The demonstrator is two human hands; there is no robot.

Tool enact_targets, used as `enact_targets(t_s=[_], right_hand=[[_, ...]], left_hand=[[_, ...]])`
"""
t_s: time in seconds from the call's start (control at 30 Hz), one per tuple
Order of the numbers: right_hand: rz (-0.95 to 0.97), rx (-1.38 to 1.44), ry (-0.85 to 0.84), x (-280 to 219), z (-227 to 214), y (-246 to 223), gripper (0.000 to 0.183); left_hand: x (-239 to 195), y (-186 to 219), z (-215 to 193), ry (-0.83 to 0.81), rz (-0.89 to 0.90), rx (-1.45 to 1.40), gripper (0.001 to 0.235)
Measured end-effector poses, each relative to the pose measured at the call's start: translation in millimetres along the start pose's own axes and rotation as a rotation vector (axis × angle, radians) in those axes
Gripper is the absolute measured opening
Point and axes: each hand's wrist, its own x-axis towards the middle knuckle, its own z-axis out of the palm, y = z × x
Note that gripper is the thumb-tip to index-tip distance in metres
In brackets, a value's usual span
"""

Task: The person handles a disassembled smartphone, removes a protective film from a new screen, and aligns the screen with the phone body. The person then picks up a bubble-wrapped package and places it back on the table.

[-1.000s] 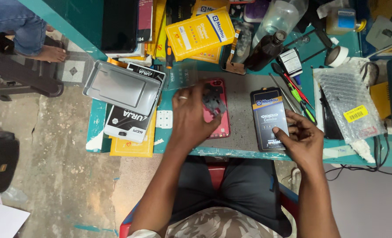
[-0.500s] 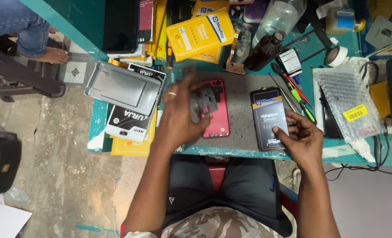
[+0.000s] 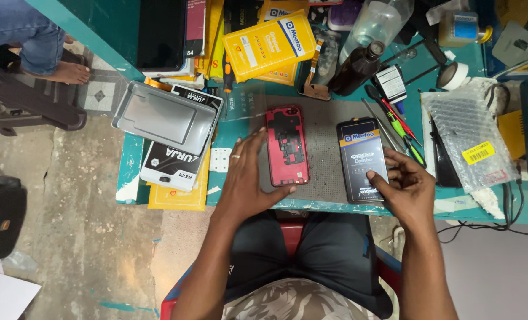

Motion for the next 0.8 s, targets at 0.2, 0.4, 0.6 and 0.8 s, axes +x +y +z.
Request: enact_targets(t_s=[0.2,0.4,0.6,0.8], right_hand=[[-0.011,0.017,0.001,-0.4,1.0,0.3,0.054],[-0.006,0.003,0.009,-1.6,0.4,1.3,0.054],[-0.017,0.022,0.006,-0.9,0.6,1.9,0.054],[-0.012,0.013,0.008,-1.6,0.8,1.3,0.055]], left_hand=[[-7.1,-6.3,1.8,-0.003,-0.037,-0.048,0.124],[-10.1,-9.2,5.0,0.006,-0.051,-0.104,0.101],[-10.6,-6.5,3.4,-0.010,0.062,-0.018,0.025],[-9.9,-4.2,3.2,-0.015,0.078,-0.016,0.017]])
